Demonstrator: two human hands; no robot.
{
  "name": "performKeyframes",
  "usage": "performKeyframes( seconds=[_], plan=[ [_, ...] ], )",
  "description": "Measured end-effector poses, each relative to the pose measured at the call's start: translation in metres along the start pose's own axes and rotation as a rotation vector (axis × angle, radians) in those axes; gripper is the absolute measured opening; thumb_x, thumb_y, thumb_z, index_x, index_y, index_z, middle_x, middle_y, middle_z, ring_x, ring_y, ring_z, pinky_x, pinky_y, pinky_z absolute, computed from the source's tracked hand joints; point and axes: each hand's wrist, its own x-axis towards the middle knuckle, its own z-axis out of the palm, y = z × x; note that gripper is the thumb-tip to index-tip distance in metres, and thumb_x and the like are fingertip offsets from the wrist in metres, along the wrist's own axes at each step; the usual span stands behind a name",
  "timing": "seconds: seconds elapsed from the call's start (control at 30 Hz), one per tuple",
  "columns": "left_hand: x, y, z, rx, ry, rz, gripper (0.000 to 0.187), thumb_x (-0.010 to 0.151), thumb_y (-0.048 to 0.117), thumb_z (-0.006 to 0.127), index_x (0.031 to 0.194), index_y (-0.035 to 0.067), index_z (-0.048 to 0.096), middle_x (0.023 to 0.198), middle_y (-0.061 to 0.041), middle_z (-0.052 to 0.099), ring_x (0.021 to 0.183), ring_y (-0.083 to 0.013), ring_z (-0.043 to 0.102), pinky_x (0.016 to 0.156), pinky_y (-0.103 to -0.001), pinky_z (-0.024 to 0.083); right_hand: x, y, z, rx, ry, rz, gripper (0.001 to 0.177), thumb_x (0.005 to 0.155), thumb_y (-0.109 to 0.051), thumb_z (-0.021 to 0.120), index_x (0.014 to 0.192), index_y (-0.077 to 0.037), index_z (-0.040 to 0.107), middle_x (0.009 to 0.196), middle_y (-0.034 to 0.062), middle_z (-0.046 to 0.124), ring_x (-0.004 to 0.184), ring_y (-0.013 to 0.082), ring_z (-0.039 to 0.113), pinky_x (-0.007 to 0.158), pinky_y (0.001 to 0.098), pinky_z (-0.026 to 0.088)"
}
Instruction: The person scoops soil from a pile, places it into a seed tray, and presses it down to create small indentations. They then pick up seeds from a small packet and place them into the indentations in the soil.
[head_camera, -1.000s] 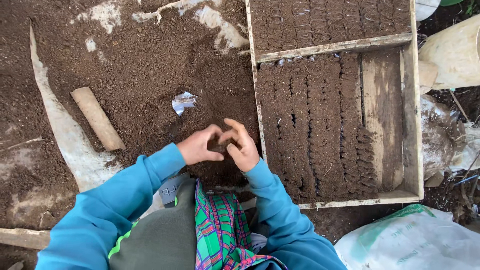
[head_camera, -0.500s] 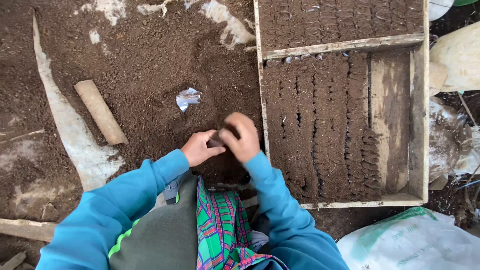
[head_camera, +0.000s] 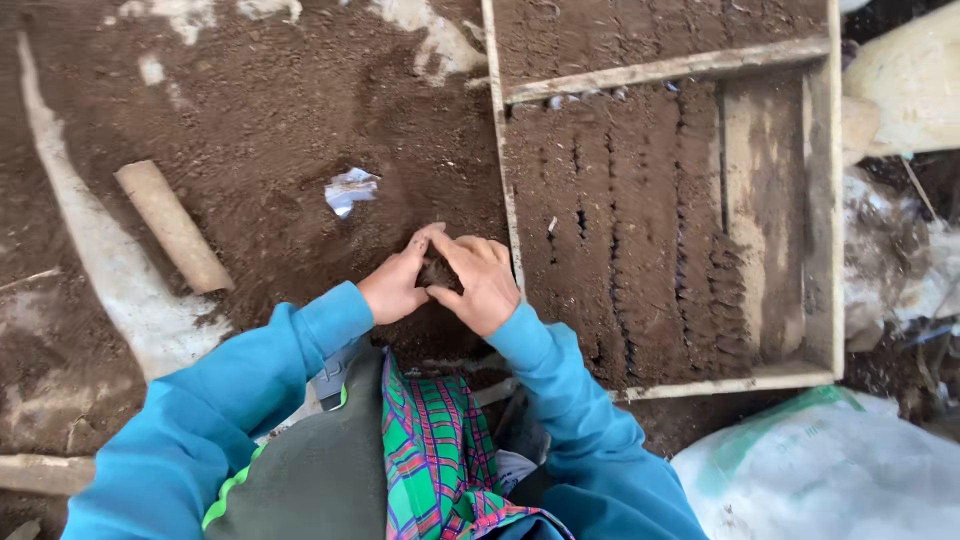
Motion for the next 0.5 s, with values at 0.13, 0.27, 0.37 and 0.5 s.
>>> performKeyframes(
  seconds=[0.13,0.27,0.37,0.5],
  plan=[
    [0.0,0.021,-0.017,0.064,-0.095,0.079,0.078,0.081,-0.003,0.06,0.15,0.008,0.024,0.124,-0.03,0.06,0.11,-0.0412,0.063,0.094,-0.054,0.053,-0.022,0.033,-0.08,0.106,0.019,0.11,0.037,0.081,-0.02,0.08,0.116,-0.015,0.071,0.101,0.0022,0.075,0.103,0.0203,0.066,0.097,0.0346,0.044],
    [-0.002,-0.029,-0.072,1.118,0.6,0.447,0.013,0.09,0.02,0.068,0.101,0.014,0.068,0.094,-0.008,0.07,0.085,-0.0282,0.066,0.073,-0.041,0.053,-0.022,0.08,-0.242,-0.248,-0.185,0.444,0.028,0.086,-0.013,0.071,0.113,-0.011,0.072,0.106,0.0107,0.074,0.099,0.029,0.069,0.094,0.0421,0.054],
    [-0.007,-0.055,-0.085,1.221,0.705,0.312,0.006,0.097,0.021,0.068,0.097,0.016,0.071,0.098,-0.006,0.07,0.081,-0.0292,0.064,0.068,-0.042,0.052,-0.013,0.137,-0.298,-0.49,-0.302,0.779,0.032,0.095,-0.008,0.059,0.124,-0.02,0.065,0.111,0.0136,0.07,0.082,0.0248,0.068,0.082,0.0357,0.06],
    [0.003,-0.089,-0.094,1.088,0.67,0.243,0.015,0.093,0.024,0.079,0.087,0.017,0.068,0.091,-0.006,0.064,0.085,-0.0281,0.063,0.073,-0.043,0.054,-0.011,0.157,-0.284,-0.39,-0.56,1.32,0.059,0.101,0.005,0.041,0.146,-0.031,0.046,0.151,0.0152,0.039,0.048,0.012,0.043,0.049,0.0252,0.051]
  ],
)
